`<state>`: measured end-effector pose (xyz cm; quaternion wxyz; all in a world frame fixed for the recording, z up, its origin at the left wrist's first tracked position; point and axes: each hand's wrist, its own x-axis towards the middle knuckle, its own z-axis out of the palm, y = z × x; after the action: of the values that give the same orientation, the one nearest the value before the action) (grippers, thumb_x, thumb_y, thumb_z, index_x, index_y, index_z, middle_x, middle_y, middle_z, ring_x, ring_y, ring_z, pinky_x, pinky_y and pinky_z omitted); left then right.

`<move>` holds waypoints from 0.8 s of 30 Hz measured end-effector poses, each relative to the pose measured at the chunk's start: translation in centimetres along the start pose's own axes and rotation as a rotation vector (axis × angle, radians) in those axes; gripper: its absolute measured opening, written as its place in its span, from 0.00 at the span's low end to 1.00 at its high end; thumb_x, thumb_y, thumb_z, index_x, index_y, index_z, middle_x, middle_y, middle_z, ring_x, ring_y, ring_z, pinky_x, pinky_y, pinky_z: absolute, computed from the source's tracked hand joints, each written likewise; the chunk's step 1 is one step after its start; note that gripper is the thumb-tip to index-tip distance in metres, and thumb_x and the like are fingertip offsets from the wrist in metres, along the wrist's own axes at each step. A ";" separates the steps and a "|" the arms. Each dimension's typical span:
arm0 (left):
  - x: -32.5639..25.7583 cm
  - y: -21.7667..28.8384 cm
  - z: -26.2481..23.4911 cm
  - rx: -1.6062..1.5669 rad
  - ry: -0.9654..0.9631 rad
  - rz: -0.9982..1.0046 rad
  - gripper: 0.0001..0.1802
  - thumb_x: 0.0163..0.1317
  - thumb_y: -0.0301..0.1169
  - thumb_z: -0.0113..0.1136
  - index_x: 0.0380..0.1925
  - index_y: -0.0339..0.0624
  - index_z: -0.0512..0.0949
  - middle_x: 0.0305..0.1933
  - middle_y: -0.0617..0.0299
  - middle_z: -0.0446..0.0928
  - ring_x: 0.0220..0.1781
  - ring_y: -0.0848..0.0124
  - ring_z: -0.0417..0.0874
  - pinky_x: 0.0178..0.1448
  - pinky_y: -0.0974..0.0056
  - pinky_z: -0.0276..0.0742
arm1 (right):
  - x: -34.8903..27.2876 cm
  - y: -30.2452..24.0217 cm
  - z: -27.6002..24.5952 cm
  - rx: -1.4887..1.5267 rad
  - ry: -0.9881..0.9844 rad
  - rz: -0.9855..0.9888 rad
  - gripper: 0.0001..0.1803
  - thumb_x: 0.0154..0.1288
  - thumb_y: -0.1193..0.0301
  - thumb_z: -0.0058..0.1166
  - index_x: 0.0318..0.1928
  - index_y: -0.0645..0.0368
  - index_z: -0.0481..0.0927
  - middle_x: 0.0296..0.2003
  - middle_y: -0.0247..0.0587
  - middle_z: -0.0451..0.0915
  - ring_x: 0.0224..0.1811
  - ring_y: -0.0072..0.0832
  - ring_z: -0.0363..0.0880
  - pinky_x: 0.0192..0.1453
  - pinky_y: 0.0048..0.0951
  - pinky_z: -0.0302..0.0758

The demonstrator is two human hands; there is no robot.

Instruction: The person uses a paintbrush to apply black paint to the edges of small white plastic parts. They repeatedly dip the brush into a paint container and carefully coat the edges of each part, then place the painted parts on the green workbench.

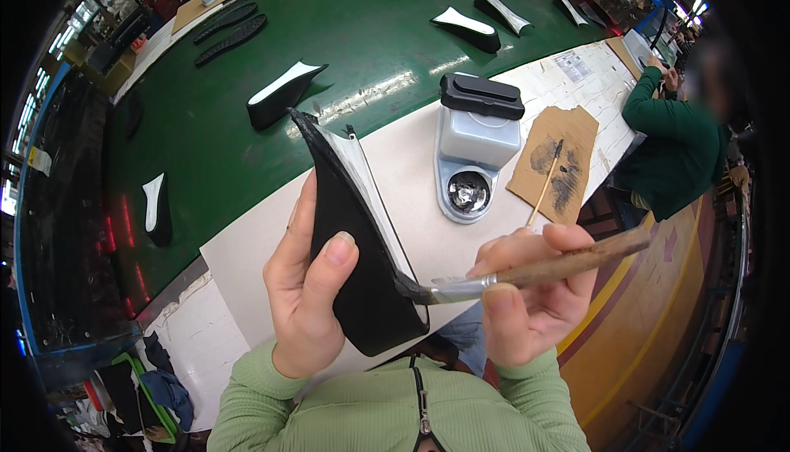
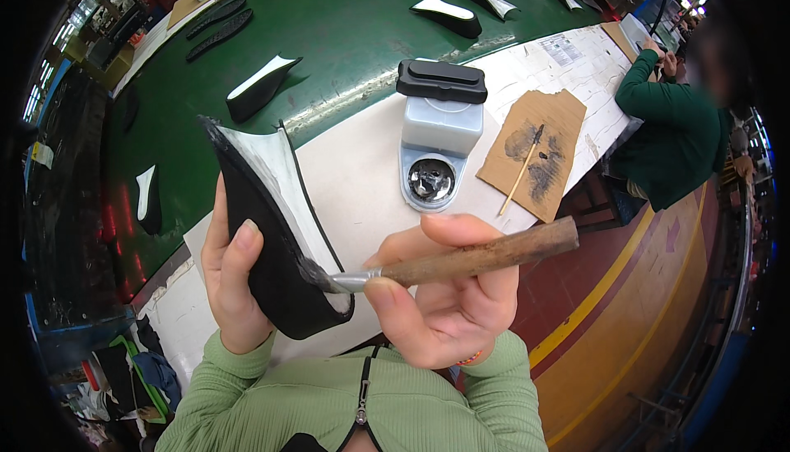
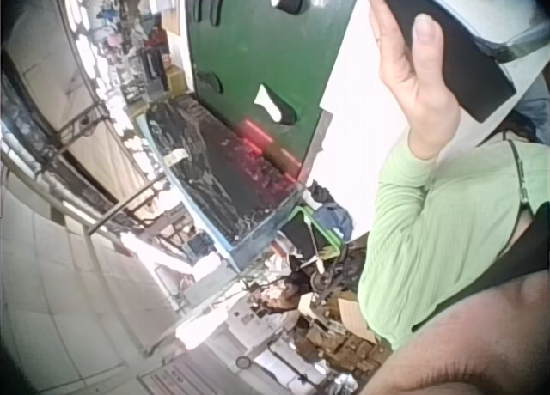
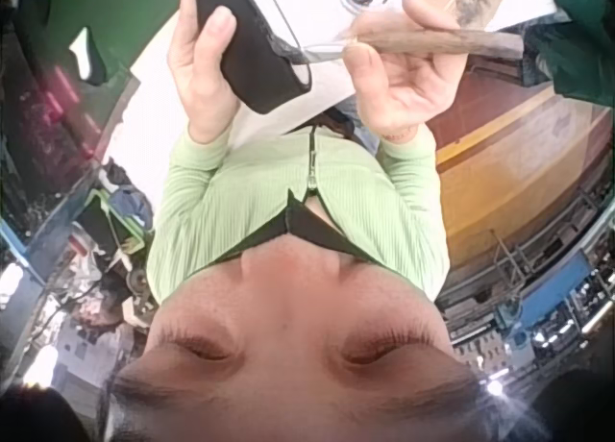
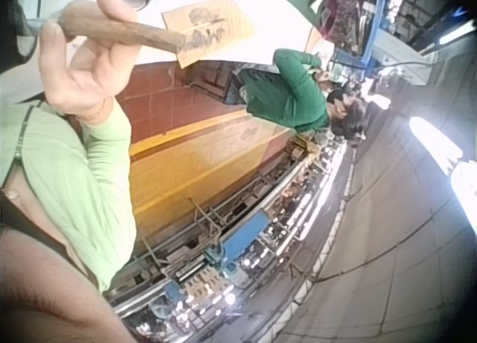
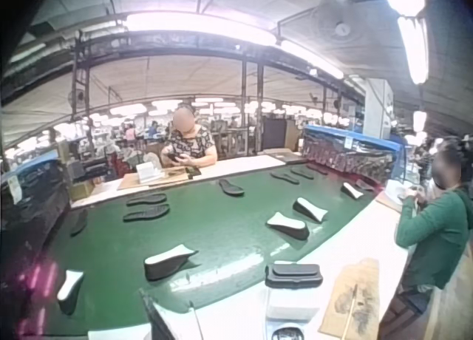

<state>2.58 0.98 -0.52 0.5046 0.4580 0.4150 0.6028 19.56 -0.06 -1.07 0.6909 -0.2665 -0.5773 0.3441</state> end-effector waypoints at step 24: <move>0.9 -7.3 -3.2 -0.523 0.092 -0.672 0.22 0.64 0.35 0.44 0.55 0.34 0.63 0.49 0.52 0.74 0.46 0.64 0.78 0.50 0.61 0.76 | 0.2 10.5 -9.3 -0.569 0.074 0.275 0.20 0.57 0.79 0.56 0.50 0.70 0.68 0.28 0.33 0.76 0.29 0.15 0.69 0.35 0.16 0.66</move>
<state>1.06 2.77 -8.18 0.7532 0.1266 0.3963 0.5095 26.94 6.95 -10.77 0.5560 -0.5371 -0.5833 0.2493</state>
